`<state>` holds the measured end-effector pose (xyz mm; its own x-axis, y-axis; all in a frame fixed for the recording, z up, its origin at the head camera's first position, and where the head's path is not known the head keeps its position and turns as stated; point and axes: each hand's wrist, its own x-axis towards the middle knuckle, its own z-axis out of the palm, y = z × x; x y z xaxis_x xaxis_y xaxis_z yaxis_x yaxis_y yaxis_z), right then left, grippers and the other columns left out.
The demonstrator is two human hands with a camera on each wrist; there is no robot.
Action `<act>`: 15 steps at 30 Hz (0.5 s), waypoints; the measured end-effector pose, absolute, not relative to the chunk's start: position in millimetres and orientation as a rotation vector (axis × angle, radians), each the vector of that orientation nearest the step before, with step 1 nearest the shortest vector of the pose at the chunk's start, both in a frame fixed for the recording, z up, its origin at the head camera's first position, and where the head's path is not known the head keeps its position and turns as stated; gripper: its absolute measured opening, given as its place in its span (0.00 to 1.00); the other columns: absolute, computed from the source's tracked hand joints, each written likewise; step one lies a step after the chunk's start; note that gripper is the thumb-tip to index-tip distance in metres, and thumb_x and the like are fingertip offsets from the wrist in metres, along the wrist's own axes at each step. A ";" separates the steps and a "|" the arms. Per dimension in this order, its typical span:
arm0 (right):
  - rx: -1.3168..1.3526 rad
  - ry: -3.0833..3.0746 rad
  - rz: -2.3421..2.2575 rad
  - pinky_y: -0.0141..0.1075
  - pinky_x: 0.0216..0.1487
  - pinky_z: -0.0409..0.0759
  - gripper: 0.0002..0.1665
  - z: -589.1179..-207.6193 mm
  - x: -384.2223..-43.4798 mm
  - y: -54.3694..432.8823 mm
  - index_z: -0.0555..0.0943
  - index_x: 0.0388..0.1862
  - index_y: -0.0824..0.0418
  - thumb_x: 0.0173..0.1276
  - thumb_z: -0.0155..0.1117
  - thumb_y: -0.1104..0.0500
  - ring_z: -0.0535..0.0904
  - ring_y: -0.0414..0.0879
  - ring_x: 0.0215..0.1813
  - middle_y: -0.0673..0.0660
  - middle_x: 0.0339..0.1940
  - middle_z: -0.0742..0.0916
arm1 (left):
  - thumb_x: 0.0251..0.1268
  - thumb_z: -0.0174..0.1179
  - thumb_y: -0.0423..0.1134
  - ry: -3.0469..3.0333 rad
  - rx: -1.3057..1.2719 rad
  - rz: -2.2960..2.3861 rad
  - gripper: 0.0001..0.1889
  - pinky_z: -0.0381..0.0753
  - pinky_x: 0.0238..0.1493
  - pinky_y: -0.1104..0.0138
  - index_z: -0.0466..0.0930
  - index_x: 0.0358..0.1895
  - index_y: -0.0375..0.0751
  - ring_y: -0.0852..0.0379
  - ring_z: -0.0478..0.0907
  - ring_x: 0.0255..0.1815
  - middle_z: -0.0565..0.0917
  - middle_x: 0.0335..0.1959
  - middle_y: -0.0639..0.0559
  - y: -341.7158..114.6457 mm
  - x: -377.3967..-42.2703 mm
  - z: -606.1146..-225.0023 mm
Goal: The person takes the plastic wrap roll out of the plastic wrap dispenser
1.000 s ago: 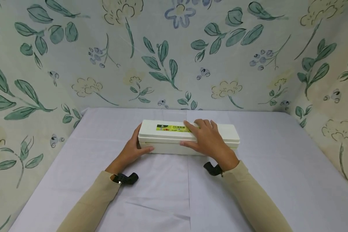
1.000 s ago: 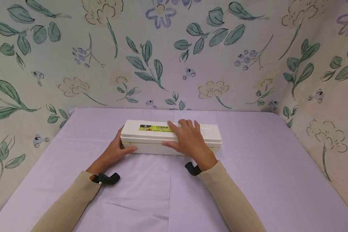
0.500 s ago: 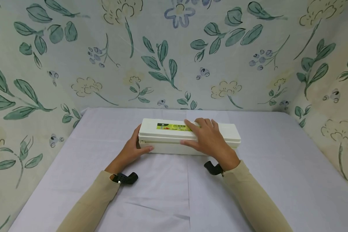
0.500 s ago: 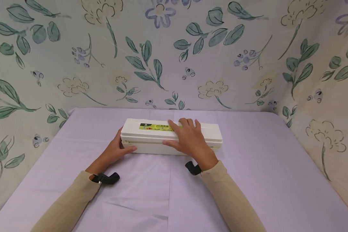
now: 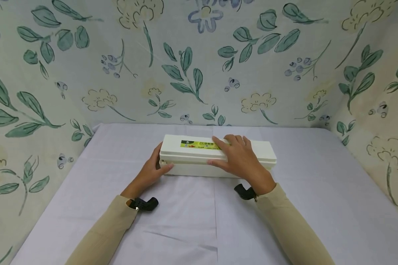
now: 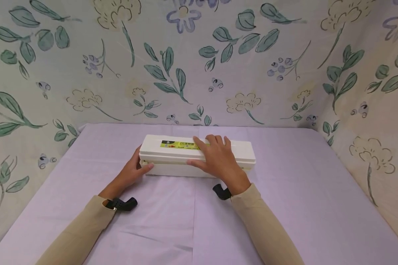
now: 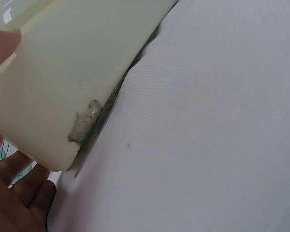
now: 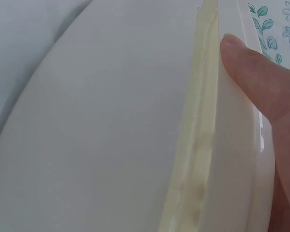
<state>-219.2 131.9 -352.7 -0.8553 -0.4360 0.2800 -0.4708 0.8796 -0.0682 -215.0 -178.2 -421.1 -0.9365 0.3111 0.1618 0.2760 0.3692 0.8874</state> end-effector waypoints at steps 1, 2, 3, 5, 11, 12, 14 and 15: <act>0.686 -2.794 0.195 0.64 0.67 0.56 0.51 -352.9 -219.3 132.5 0.63 0.75 0.45 0.57 0.56 0.23 0.65 0.59 0.66 0.61 0.65 0.72 | 0.67 0.60 0.42 2.566 0.557 1.663 0.46 0.58 0.69 0.46 0.36 0.78 0.51 0.44 0.55 0.74 0.53 0.76 0.44 -179.3 -217.3 -425.1; 0.686 -2.793 0.196 0.64 0.67 0.56 0.51 -352.8 -219.4 133.1 0.64 0.75 0.45 0.57 0.56 0.23 0.65 0.59 0.66 0.61 0.65 0.72 | 0.68 0.60 0.42 2.559 0.562 1.673 0.46 0.58 0.69 0.45 0.36 0.78 0.53 0.44 0.55 0.74 0.53 0.76 0.45 -180.5 -219.7 -429.3; 0.687 -2.791 0.196 0.63 0.66 0.57 0.51 -352.6 -219.7 133.7 0.64 0.75 0.45 0.57 0.56 0.23 0.65 0.59 0.66 0.61 0.65 0.72 | 0.68 0.59 0.42 2.556 0.565 1.680 0.45 0.58 0.69 0.45 0.36 0.78 0.55 0.44 0.54 0.74 0.52 0.77 0.46 -181.7 -222.2 -433.5; 0.686 -2.783 0.200 0.63 0.66 0.57 0.51 -351.9 -220.4 134.9 0.64 0.74 0.46 0.57 0.56 0.23 0.65 0.59 0.65 0.61 0.64 0.73 | 0.68 0.60 0.43 2.556 0.564 1.692 0.45 0.57 0.70 0.45 0.36 0.78 0.59 0.46 0.53 0.75 0.51 0.77 0.49 -184.0 -226.9 -441.3; 0.677 -2.778 0.205 0.62 0.66 0.58 0.51 -348.1 -221.3 138.7 0.64 0.74 0.45 0.57 0.58 0.24 0.66 0.59 0.65 0.61 0.64 0.73 | 0.66 0.60 0.50 2.591 0.528 1.680 0.45 0.52 0.72 0.47 0.38 0.78 0.62 0.52 0.47 0.77 0.50 0.77 0.56 -186.8 -230.9 -449.7; 0.675 -2.782 0.204 0.62 0.66 0.58 0.51 -347.4 -221.5 139.3 0.64 0.74 0.45 0.57 0.58 0.24 0.66 0.59 0.65 0.61 0.64 0.73 | 0.66 0.61 0.51 2.600 0.519 1.673 0.46 0.52 0.72 0.47 0.38 0.78 0.61 0.52 0.48 0.77 0.50 0.77 0.56 -186.7 -231.0 -449.9; 0.665 -2.786 0.201 0.62 0.66 0.58 0.51 -345.9 -221.5 141.3 0.64 0.74 0.45 0.56 0.58 0.24 0.66 0.59 0.65 0.60 0.65 0.73 | 0.65 0.61 0.53 2.606 0.510 1.668 0.46 0.52 0.72 0.47 0.39 0.78 0.59 0.51 0.48 0.77 0.51 0.77 0.55 -185.8 -231.3 -448.9; 0.660 -2.788 0.203 0.62 0.66 0.58 0.51 -345.3 -221.5 142.3 0.64 0.74 0.45 0.56 0.58 0.24 0.66 0.59 0.65 0.60 0.65 0.73 | 0.64 0.61 0.54 2.611 0.500 1.662 0.47 0.52 0.71 0.47 0.39 0.78 0.58 0.51 0.49 0.76 0.52 0.77 0.55 -185.0 -231.5 -448.1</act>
<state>-221.5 142.3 -345.3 -0.8603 -0.4190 0.2902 -0.4566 0.8866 -0.0737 -231.5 -185.0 -448.1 -0.9491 0.2688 0.1639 0.2623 0.3873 0.8839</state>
